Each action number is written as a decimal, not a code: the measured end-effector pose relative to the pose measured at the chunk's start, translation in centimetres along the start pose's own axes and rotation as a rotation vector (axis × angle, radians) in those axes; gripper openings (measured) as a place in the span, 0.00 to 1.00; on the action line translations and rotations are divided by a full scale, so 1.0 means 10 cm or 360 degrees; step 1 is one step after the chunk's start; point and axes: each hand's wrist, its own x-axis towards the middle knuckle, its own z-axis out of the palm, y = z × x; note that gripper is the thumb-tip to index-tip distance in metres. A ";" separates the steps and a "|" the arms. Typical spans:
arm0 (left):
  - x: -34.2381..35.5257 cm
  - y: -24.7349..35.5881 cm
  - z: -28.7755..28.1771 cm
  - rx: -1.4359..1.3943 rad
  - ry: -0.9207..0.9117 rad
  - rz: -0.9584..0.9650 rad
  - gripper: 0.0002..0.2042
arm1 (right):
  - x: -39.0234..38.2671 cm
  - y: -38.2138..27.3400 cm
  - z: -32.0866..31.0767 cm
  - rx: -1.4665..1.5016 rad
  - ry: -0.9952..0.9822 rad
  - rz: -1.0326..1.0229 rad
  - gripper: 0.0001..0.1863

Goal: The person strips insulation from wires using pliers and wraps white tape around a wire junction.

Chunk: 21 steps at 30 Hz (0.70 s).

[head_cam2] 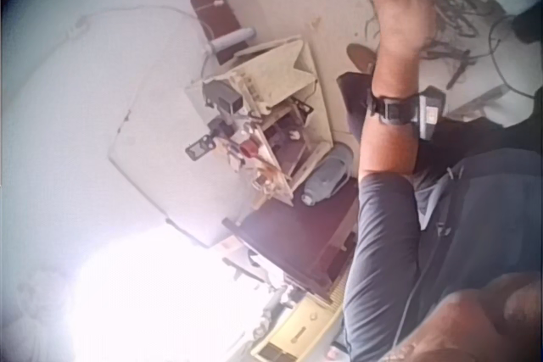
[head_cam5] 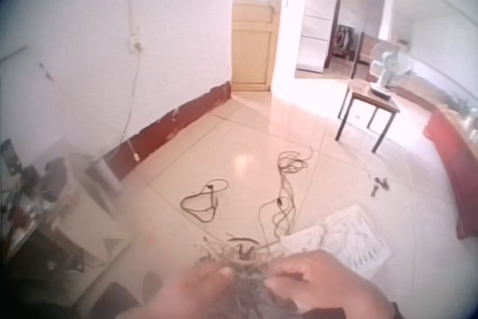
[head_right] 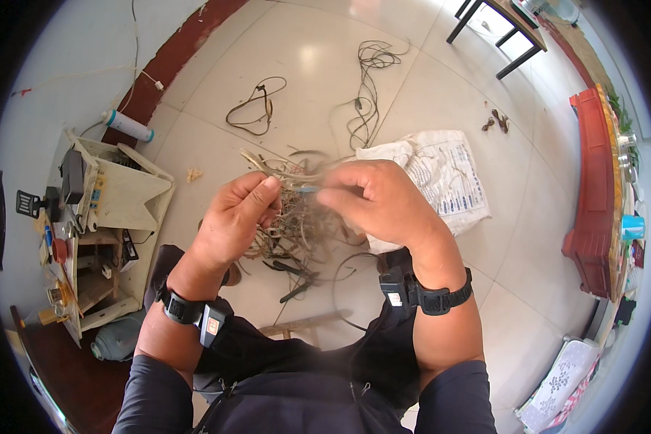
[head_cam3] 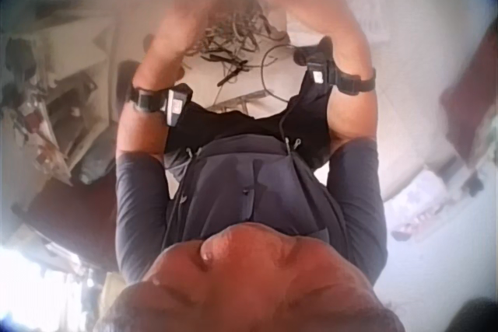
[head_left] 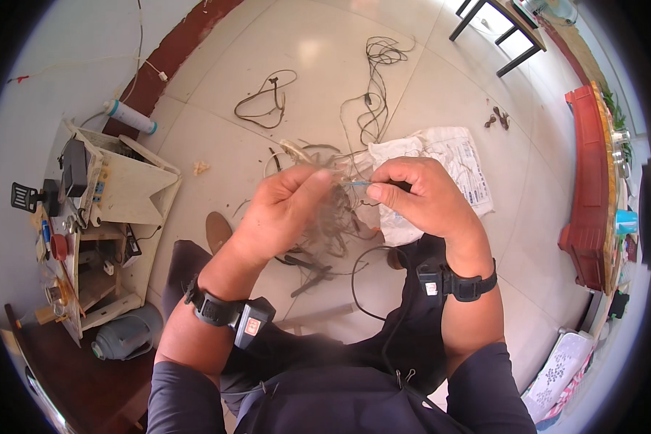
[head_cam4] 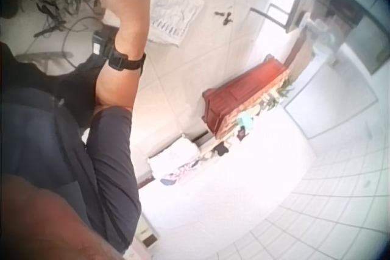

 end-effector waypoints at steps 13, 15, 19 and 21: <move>0.00 0.01 -0.11 -0.0365 0.0061 0.0080 0.17 | -0.04 0.05 -0.11 -0.0062 0.0129 -0.0014 0.07; -0.01 0.01 -0.08 -0.0379 0.0070 0.0057 0.18 | -0.04 0.07 -0.10 -0.0107 0.0174 -0.0082 0.07; -0.03 0.04 -0.05 -0.0456 0.0057 0.0002 0.18 | -0.03 0.04 -0.10 0.0078 0.0208 -0.0025 0.06; -0.03 0.01 -0.04 -0.0500 0.0026 -0.0013 0.17 | 0.00 0.04 -0.09 0.0026 0.0319 0.0014 0.07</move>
